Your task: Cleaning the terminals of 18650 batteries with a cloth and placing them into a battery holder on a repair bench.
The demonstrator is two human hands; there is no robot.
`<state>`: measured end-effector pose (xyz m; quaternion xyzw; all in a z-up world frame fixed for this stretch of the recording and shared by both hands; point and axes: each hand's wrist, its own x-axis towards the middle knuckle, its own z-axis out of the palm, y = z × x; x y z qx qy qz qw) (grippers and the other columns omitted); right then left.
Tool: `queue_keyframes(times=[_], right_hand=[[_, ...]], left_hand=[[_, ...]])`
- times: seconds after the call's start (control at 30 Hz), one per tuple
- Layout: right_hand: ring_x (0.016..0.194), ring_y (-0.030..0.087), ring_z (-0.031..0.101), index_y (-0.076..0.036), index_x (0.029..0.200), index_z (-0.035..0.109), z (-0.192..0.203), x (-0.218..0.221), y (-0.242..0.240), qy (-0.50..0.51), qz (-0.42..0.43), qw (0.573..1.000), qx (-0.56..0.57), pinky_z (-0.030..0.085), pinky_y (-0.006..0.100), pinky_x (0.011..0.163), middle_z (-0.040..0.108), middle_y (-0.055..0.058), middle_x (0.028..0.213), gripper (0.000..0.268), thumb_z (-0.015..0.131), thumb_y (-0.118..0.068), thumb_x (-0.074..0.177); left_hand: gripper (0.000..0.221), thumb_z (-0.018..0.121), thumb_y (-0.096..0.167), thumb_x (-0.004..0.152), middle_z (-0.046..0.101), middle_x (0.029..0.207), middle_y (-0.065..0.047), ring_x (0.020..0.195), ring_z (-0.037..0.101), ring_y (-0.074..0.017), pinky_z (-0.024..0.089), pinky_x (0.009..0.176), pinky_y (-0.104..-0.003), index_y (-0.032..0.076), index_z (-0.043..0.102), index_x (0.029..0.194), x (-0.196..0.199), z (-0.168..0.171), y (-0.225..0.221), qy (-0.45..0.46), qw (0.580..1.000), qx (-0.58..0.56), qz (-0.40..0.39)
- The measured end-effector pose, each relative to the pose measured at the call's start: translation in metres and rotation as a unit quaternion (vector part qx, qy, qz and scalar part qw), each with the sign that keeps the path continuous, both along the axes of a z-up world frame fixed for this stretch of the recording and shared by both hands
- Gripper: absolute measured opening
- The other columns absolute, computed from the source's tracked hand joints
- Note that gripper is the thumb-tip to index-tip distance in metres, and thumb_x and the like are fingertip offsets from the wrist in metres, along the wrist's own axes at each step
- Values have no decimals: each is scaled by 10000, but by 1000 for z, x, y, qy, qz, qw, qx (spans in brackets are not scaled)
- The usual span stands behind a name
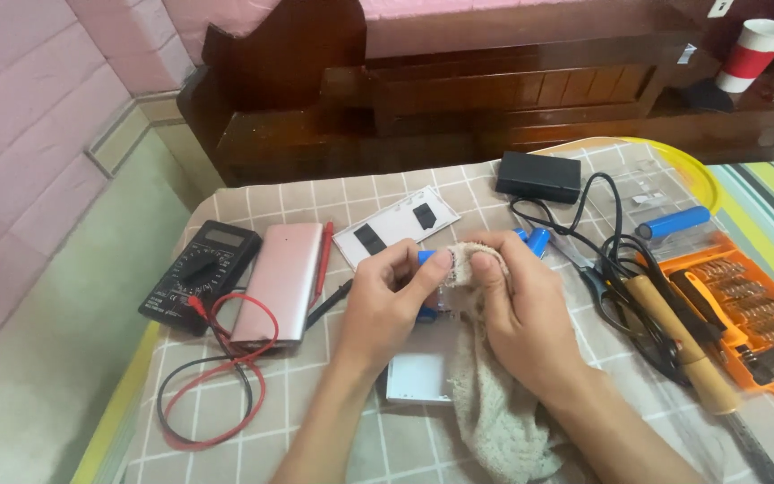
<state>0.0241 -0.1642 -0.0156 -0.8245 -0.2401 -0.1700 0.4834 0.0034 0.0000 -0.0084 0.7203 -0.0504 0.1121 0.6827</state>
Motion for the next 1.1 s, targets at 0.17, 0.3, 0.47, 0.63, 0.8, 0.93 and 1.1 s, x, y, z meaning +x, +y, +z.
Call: queue_keyframes(times=[0.17, 0.3, 0.47, 0.63, 0.8, 0.93, 1.1], right_hand=[[918, 183, 658, -92, 1161, 668, 5, 0, 1, -61, 34, 997, 23, 476, 296, 843, 694, 44, 1044, 222, 597, -220, 996], [945, 213, 619, -90, 1142, 660, 6, -1, 3, -84, 73, 994, 21, 478, 315, 872, 640, 72, 997, 222, 670, -68, 921], [1112, 222, 689, -107, 1271, 647, 6, -2, 4, -46, 67, 997, 1, 521, 318, 950, 720, 74, 1210, 326, 601, -62, 951], [1085, 161, 732, -104, 1308, 680, 0, 0, 2, -46, 97, 994, 38, 550, 273, 925, 765, 65, 1237, 359, 673, -145, 951], [751, 68, 629, -175, 1214, 760, -11, 2, -1, -120, 46, 991, 46, 485, 210, 685, 754, -17, 979, 399, 852, -166, 826], [741, 58, 657, -141, 1165, 776, -3, -1, 2, -170, 7, 984, 58, 517, 187, 703, 749, -12, 921, 388, 883, -129, 792], [863, 132, 778, -55, 1054, 784, -9, 0, 6, -150, 66, 978, 128, 659, 201, 831, 803, 83, 994, 380, 892, 27, 699]], left_hand=[[269, 794, 332, 835, 555, 704, 30, 649, 480, -85, 412, 581, -241, 109, 660, 900, 0, 2, -2, 44, 999, -27, -6], [246, 735, 316, 894, 565, 736, 6, 657, 534, -100, 454, 606, -239, 88, 669, 960, 3, -4, -2, 7, 1000, -26, 11], [280, 726, 279, 904, 677, 818, -16, 759, 613, -89, 503, 706, -224, 73, 683, 1089, 8, -12, 4, 14, 999, -47, 11], [292, 654, 317, 957, 583, 824, 8, 773, 563, -86, 485, 691, -218, 81, 649, 1129, 8, -16, 10, 13, 997, -73, -14], [459, 624, 453, 906, 635, 798, -3, 724, 546, -99, 466, 642, -236, 50, 748, 1088, 4, 1, 5, 33, 999, -44, 3], [545, 679, 356, 876, 770, 1015, -54, 875, 667, -88, 531, 727, -211, 28, 708, 1310, 9, -2, 4, 42, 995, -88, -6], [382, 605, 317, 1026, 520, 642, 23, 650, 472, -86, 370, 626, -237, 90, 636, 721, 5, -4, 4, 13, 1000, 4, -11]])
